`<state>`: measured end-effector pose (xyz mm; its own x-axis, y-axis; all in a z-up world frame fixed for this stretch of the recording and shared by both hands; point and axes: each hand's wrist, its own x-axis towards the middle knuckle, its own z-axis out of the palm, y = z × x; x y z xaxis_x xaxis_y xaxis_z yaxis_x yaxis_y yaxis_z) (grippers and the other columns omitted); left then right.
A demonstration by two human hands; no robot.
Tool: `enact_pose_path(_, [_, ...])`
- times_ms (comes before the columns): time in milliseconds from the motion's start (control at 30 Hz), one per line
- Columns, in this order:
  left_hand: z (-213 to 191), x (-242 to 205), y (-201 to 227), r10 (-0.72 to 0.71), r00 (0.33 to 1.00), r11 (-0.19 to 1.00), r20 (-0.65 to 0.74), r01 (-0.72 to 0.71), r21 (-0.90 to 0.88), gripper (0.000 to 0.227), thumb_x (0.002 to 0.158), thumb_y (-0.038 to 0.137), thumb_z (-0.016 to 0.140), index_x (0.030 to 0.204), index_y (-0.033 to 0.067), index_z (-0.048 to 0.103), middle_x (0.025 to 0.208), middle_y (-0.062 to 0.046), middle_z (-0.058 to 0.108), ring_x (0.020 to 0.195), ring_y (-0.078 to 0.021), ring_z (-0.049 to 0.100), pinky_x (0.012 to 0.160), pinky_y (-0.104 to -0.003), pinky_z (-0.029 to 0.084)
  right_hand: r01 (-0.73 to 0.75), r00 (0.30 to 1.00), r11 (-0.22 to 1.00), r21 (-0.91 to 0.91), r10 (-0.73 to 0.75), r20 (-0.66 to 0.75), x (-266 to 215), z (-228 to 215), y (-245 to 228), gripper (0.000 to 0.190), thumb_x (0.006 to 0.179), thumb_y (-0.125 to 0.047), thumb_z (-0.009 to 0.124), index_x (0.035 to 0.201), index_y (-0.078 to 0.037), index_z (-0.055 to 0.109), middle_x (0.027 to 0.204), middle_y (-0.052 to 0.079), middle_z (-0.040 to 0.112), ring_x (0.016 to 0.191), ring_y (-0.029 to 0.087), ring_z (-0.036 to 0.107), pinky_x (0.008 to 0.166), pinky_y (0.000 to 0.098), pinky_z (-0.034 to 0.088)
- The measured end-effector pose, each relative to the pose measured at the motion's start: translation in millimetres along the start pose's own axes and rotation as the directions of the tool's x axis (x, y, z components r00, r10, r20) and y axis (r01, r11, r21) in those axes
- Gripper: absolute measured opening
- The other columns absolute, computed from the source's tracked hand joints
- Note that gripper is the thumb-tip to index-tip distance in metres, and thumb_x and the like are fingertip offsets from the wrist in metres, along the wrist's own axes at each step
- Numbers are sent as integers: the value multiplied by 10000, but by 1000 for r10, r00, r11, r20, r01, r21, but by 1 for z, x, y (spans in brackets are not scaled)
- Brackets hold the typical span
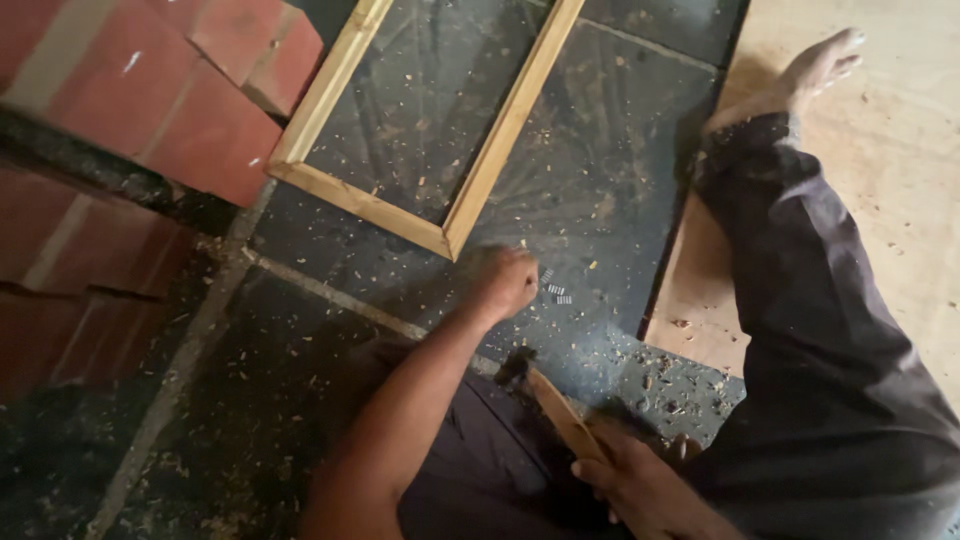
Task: The person assembles a wooden frame by hand while sitting on a workshop floor. They use a hammer to drive small nails into the joints of the wooden pieces, pick up the frame to check it, and then carry the frame over to a table saw area.
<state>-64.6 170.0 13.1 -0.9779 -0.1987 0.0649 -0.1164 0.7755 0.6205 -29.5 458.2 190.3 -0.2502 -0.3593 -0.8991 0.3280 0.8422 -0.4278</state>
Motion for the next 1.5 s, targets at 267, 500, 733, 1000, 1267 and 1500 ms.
enact_pose_path(267, [-71,-24,-80,-423,804,891,-418,286,-352,77,901,92,687,880,19,674,837,-146,716,780,-261,703,705,-388,544,-85,994,988,-129,92,53,4,0,-3,602,974,-306,614,1533,-206,416,810,18,636,663,137,601,587,283,551])
enact_pose_path(500, [-56,-31,-160,-705,608,574,-365,187,-798,110,861,48,705,831,-53,675,789,-51,652,733,-115,578,686,-332,480,-7,997,994,-108,15,72,6,4,-3,546,983,-297,631,1486,-123,514,791,20,621,627,132,615,568,275,531])
enact_pose_path(733, [-51,-15,-166,-642,614,698,-459,219,-682,173,901,135,734,947,-9,649,844,-43,678,786,-141,642,719,-316,534,-32,994,997,-70,39,103,29,4,6,607,985,-320,652,1510,-130,413,778,21,626,596,162,588,550,303,530])
enact_pose_path(1000, [-106,-28,-113,-637,649,637,-416,139,-758,105,897,9,706,955,-12,622,754,-74,699,626,-114,664,554,-259,535,-46,995,995,-94,54,86,31,5,2,514,1011,-363,536,1450,-97,550,766,21,593,620,143,583,568,284,544])
enact_pose_path(1267, [-104,1,-93,-258,751,941,-608,51,-335,84,979,75,651,1049,30,665,978,-124,740,888,-302,725,754,-383,567,222,969,973,66,-212,-125,70,2,-37,457,1013,-398,435,1252,-41,591,764,96,653,575,190,589,521,327,548])
enact_pose_path(1500, [-69,30,-123,-144,872,989,-468,116,-88,54,995,105,586,1021,59,575,988,-201,662,972,-441,628,800,-528,482,320,930,916,243,-256,-262,128,23,-110,284,1003,-267,487,1110,-30,604,789,74,612,665,175,583,626,337,536])
